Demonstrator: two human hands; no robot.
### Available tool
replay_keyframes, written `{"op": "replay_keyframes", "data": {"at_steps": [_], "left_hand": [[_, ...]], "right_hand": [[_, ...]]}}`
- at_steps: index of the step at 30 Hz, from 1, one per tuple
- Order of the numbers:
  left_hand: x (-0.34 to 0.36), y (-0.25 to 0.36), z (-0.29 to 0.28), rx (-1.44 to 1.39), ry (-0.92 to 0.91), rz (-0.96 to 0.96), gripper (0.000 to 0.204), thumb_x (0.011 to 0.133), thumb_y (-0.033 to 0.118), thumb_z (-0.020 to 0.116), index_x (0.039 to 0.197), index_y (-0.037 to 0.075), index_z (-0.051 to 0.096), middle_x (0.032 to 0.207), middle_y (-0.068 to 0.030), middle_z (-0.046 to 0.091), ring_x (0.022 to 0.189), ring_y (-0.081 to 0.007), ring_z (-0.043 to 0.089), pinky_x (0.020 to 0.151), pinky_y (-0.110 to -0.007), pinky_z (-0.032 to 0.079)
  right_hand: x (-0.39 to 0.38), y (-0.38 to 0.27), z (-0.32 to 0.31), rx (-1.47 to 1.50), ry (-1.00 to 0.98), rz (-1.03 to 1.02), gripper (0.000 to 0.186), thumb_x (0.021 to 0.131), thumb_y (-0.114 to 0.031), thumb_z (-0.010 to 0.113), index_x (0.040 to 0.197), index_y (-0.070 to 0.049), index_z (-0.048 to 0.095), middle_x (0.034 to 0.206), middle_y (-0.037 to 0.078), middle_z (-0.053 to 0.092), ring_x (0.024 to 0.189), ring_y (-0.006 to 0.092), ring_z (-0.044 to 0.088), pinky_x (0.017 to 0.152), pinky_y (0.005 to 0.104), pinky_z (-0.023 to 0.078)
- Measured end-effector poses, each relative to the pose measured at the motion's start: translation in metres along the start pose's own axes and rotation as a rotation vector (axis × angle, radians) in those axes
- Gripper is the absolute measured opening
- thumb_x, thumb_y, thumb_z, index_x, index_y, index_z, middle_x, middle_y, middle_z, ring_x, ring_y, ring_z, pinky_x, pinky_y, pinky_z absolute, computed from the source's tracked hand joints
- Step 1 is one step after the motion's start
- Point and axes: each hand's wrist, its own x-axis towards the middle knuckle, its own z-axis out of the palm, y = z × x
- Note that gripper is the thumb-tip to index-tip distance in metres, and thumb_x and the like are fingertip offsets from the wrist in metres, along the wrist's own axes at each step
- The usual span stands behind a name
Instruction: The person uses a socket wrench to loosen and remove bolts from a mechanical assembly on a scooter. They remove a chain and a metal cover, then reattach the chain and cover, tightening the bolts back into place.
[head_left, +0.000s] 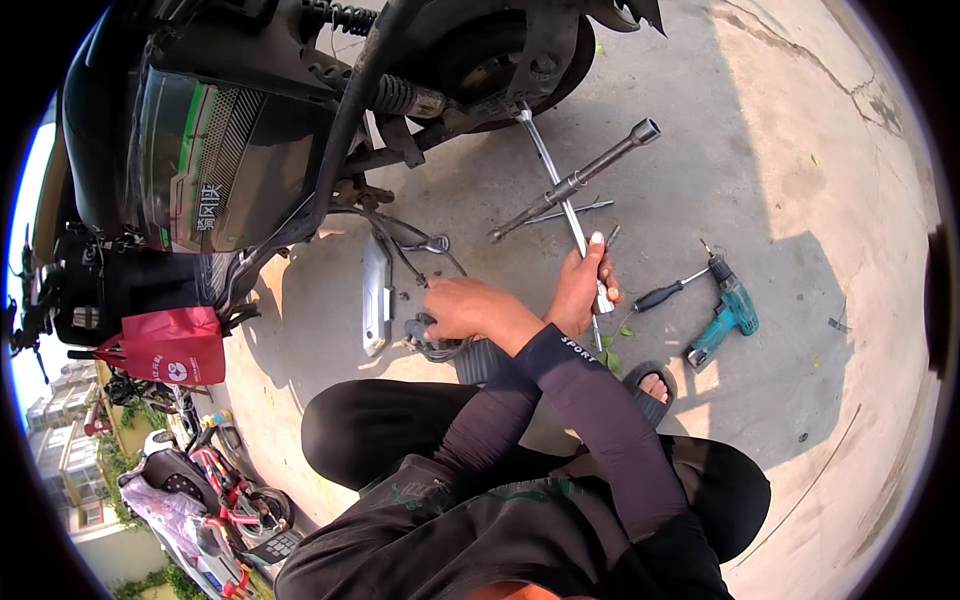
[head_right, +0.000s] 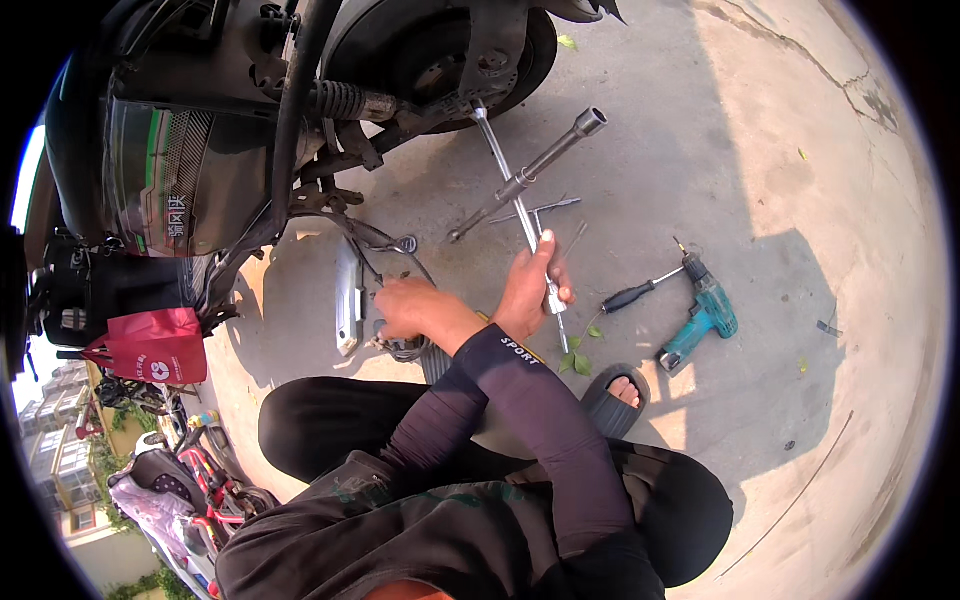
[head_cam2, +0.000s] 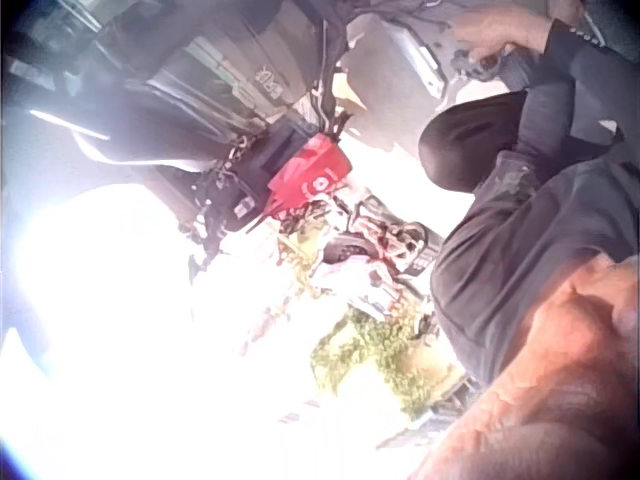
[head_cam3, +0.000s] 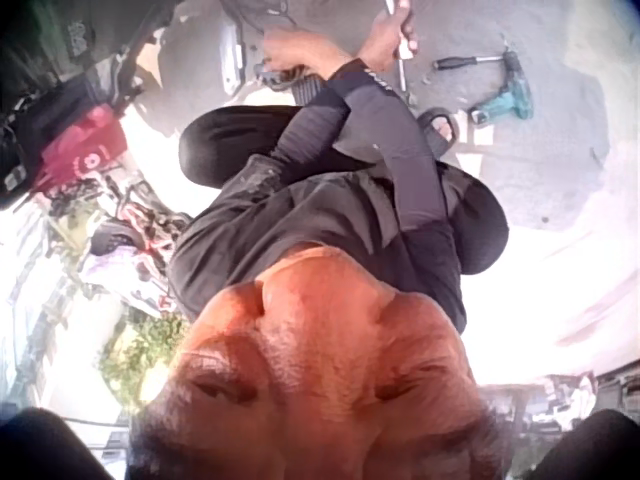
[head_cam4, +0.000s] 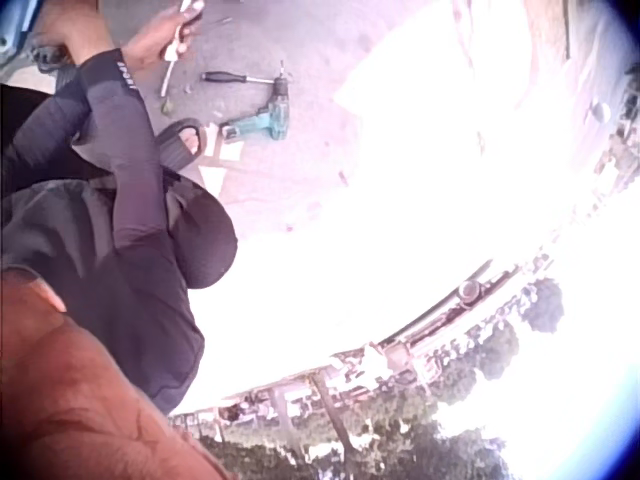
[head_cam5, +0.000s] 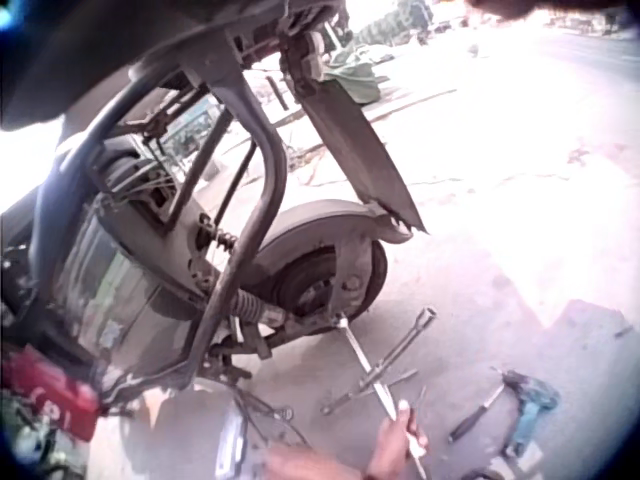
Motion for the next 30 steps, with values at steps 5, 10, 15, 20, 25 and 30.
{"op": "replay_keyframes", "data": {"at_steps": [5,10,15,20,25,30], "left_hand": [[0.001,-0.009,-0.024,-0.180,-0.143,0.146,0.034,0.104,0.039,0.051,0.089,0.008,0.048,0.068,-0.0026,0.046,0.054,-0.0168,0.055,0.050,-0.034,0.050],[0.003,-0.003,-0.010,-0.006,-0.057,0.060,0.036,0.103,0.042,0.052,0.087,0.010,0.043,0.062,0.0003,0.042,0.046,-0.0134,0.050,0.045,-0.031,0.046],[0.004,-0.004,-0.005,-0.021,-0.028,0.047,0.036,0.102,0.045,0.054,0.095,0.010,0.048,0.068,0.0004,0.043,0.052,-0.0129,0.049,0.052,-0.032,0.048],[0.008,0.019,-0.016,0.007,-0.054,0.029,0.031,0.103,0.038,0.054,0.091,0.011,0.045,0.067,0.0032,0.040,0.052,-0.0081,0.043,0.051,-0.029,0.047],[0.008,0.017,-0.014,-0.067,-0.090,-0.009,0.031,0.104,0.033,0.053,0.085,0.013,0.040,0.066,0.0049,0.038,0.050,-0.0051,0.037,0.048,-0.026,0.043],[0.009,0.016,-0.006,-0.057,-0.036,0.002,0.023,0.105,0.028,0.051,0.089,0.011,0.048,0.067,0.0071,0.041,0.052,-0.0050,0.039,0.048,-0.025,0.038]], "right_hand": [[-0.088,0.004,-0.118,-0.306,1.891,0.202,0.054,0.090,-0.021,0.066,0.133,0.005,0.046,0.128,0.024,0.056,0.120,0.0379,0.054,0.102,0.0453,0.041],[-0.070,0.057,-0.124,0.802,1.806,0.014,0.059,0.102,-0.045,0.051,0.128,0.008,0.043,0.111,0.020,0.059,0.109,0.0294,0.057,0.091,0.0372,0.044],[0.014,-0.001,0.014,0.068,-0.160,-0.086,0.048,0.097,-0.035,0.055,0.128,0.002,0.049,0.117,0.017,0.060,0.111,0.0308,0.057,0.097,0.0399,0.043],[-0.080,-0.012,-0.104,-0.185,1.653,0.053,0.044,0.100,-0.024,0.051,0.136,0.001,0.043,0.139,0.019,0.052,0.123,0.0308,0.052,0.104,0.0378,0.041],[-0.130,0.124,-0.098,1.253,1.875,0.569,0.077,0.101,-0.047,0.047,0.145,0.013,0.029,0.149,0.031,0.035,0.139,0.0398,0.035,0.113,0.0463,0.029],[-0.098,0.106,-0.068,1.047,1.728,0.598,0.082,0.099,-0.050,0.047,0.145,0.015,0.027,0.150,0.035,0.031,0.140,0.0392,0.036,0.115,0.0438,0.028]]}}
